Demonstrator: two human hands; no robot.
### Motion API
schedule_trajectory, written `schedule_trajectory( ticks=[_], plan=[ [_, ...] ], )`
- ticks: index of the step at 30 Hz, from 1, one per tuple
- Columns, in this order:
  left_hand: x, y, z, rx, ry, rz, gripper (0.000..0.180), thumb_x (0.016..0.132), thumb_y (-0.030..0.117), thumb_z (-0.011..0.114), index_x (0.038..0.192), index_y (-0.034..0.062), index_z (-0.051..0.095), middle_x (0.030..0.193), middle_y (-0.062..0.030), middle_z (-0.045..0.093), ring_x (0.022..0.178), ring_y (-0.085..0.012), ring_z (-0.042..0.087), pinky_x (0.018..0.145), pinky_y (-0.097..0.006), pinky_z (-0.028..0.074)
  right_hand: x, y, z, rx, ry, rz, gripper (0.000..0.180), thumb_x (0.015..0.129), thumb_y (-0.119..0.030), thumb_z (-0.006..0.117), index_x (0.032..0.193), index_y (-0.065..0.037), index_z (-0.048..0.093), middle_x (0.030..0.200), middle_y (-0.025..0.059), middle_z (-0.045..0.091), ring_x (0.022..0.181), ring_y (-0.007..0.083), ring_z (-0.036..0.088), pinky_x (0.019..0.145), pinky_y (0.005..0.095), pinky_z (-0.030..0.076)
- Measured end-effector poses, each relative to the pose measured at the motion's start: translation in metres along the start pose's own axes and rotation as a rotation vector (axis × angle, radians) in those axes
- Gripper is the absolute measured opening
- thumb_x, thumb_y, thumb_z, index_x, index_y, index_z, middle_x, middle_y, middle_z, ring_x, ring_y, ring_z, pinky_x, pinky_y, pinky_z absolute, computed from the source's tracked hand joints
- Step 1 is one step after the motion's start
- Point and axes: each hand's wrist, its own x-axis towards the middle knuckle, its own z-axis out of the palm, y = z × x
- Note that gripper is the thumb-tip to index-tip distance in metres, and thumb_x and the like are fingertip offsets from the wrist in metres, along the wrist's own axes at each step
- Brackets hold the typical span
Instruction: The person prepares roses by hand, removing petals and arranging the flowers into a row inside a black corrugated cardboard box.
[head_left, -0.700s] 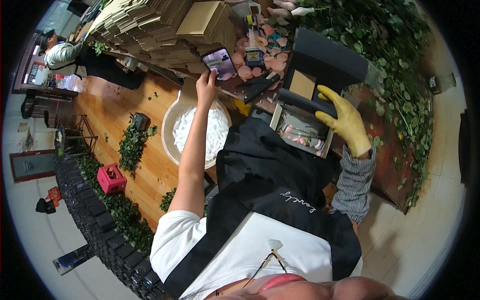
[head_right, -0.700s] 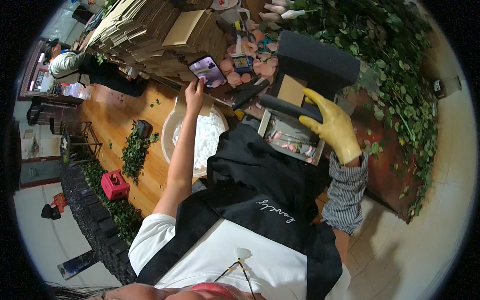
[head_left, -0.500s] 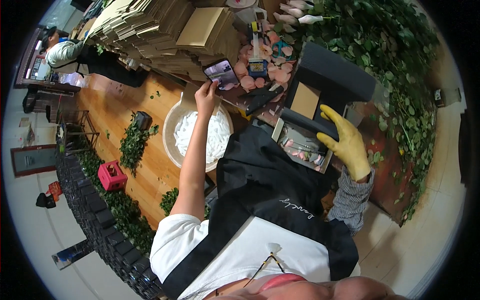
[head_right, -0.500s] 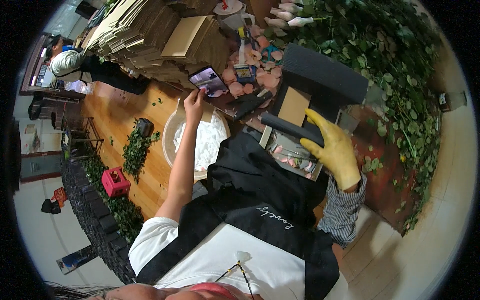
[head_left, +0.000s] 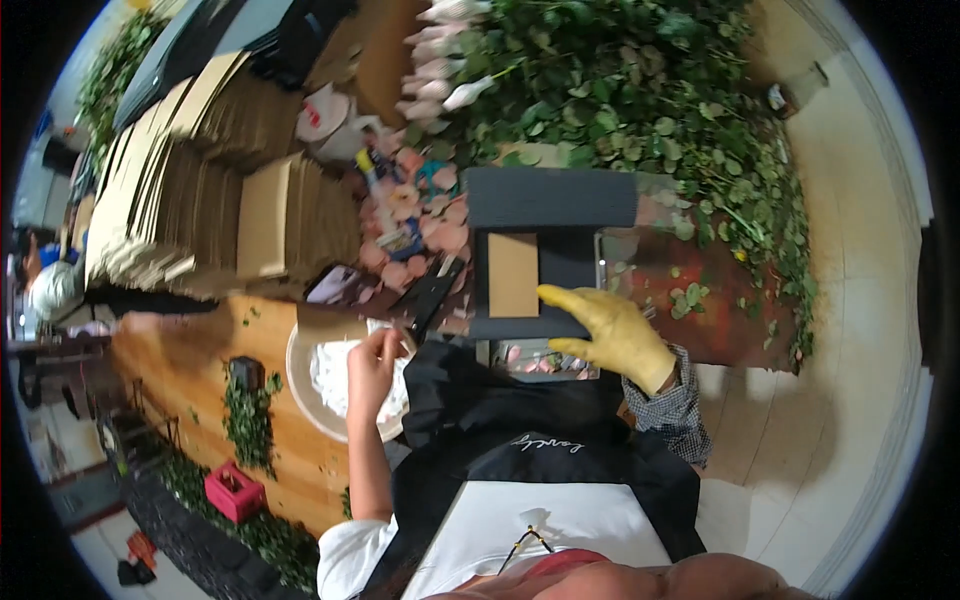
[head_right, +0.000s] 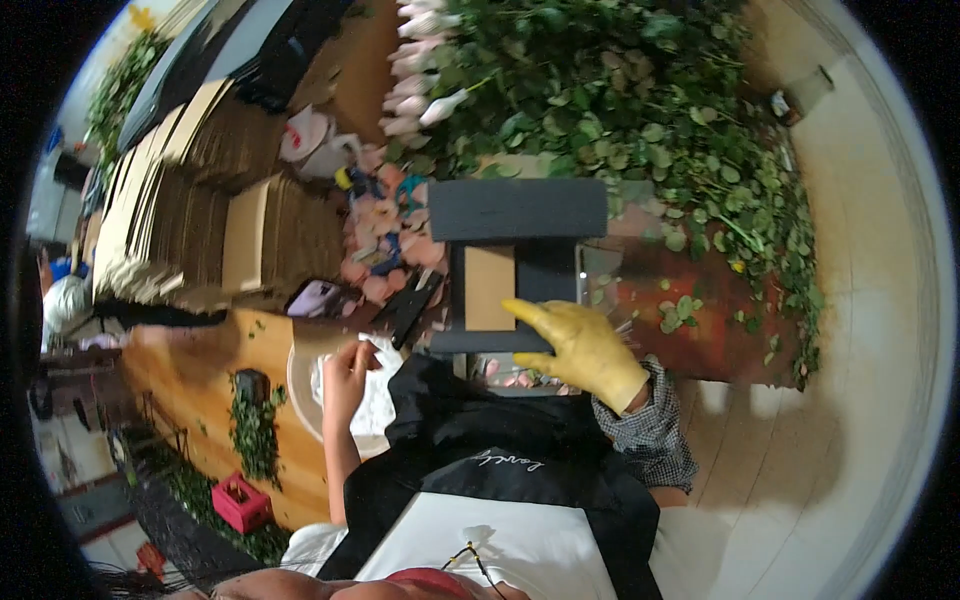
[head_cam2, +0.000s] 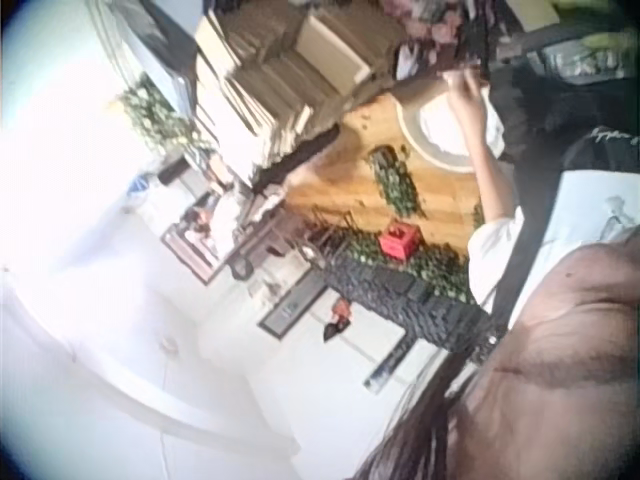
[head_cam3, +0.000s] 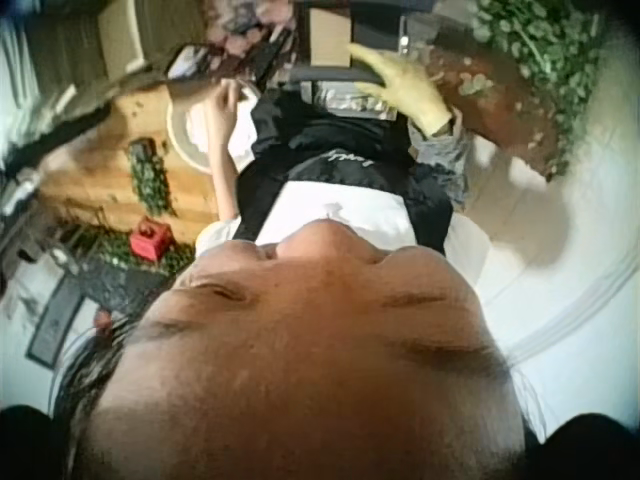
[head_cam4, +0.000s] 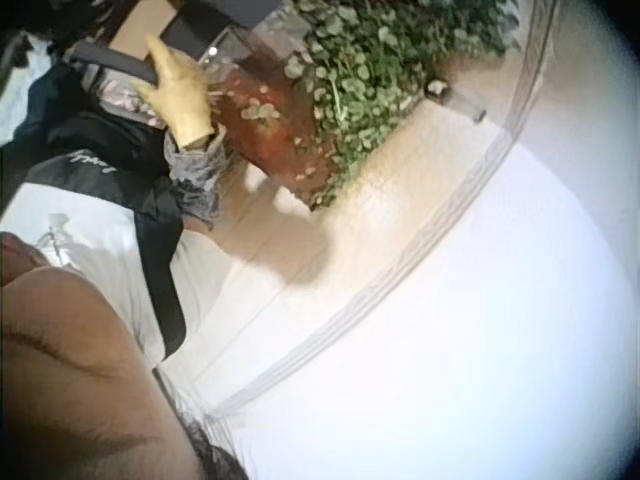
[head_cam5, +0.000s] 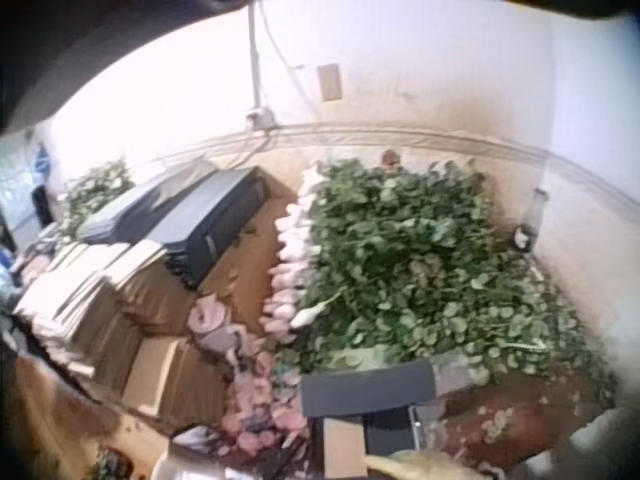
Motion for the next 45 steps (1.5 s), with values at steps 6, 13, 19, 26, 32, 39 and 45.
schedule_trajectory(
  ticks=[6,13,19,26,32,39,45],
  plan=[
    [0.075,0.094,0.056,-0.25,-0.635,0.277,0.025,0.104,0.017,0.053,0.1,-0.0026,0.068,0.077,-0.0054,0.066,0.069,-0.011,0.06,0.066,-0.028,0.051,-0.002,-0.001,-0.006,0.059,0.013,-0.038,0.06,0.084,-0.029,0.077,0.137,-0.012,0.056,0.099,0.0126,0.069,0.093,0.0336,0.067,0.081,0.0436,0.054],
    [0.138,0.05,0.16,0.14,-0.986,0.38,0.028,0.101,0.017,0.051,0.095,-0.0048,0.067,0.075,-0.0141,0.074,0.065,-0.0207,0.074,0.06,-0.033,0.059,-0.006,-0.001,0.003,0.077,0.006,-0.049,0.067,0.083,-0.031,0.077,0.143,-0.013,0.053,0.098,0.0142,0.066,0.093,0.0351,0.064,0.082,0.0453,0.053],
    [0.129,0.067,0.167,0.095,-0.877,0.162,0.03,0.095,0.02,0.055,0.087,-0.0045,0.07,0.072,-0.0144,0.073,0.065,-0.023,0.074,0.063,-0.034,0.059,-0.007,0.002,-0.01,0.118,-0.073,-0.009,0.064,0.085,-0.032,0.077,0.14,-0.008,0.054,0.109,0.0146,0.07,0.103,0.0349,0.065,0.089,0.0456,0.052],
    [0.144,0.041,0.181,0.124,-0.744,0.127,0.035,0.095,0.028,0.056,0.088,-0.0019,0.074,0.066,-0.0123,0.073,0.058,-0.0212,0.073,0.064,-0.033,0.061,0.012,0.006,-0.039,0.382,-0.288,-0.132,0.067,0.093,-0.037,0.069,0.148,-0.007,0.046,0.133,0.0193,0.062,0.121,0.037,0.06,0.104,0.0449,0.047],
    [0.13,0.051,0.188,0.248,-0.591,0.218,0.042,0.084,0.039,0.063,0.082,-0.0009,0.075,0.076,-0.0239,0.07,0.07,-0.0385,0.071,0.072,-0.048,0.058,0.052,0.013,-0.145,0.439,0.17,-0.204,0.059,0.096,-0.046,0.067,0.133,0.0,0.06,0.134,0.0161,0.062,0.126,0.0295,0.058,0.109,0.0446,0.043],
    [0.118,0.006,0.213,0.109,-0.656,0.233,0.032,0.089,0.029,0.061,0.103,0.0039,0.076,0.084,-0.02,0.072,0.075,-0.039,0.067,0.07,-0.049,0.054,0.275,0.136,-0.236,-0.372,0.586,-0.347,0.05,0.104,-0.017,0.056,0.151,-0.008,0.045,0.153,0.0132,0.048,0.139,0.0312,0.047,0.115,0.0429,0.04],
    [0.144,0.039,0.215,0.028,-0.634,0.298,0.032,0.087,0.029,0.061,0.093,0.0001,0.074,0.079,-0.0203,0.07,0.071,-0.0392,0.066,0.069,-0.049,0.053,0.388,0.348,-0.262,-0.325,0.372,0.149,0.048,0.108,-0.024,0.048,0.152,-0.007,0.042,0.154,0.0165,0.046,0.138,0.035,0.047,0.112,0.0433,0.041]
  ],
)
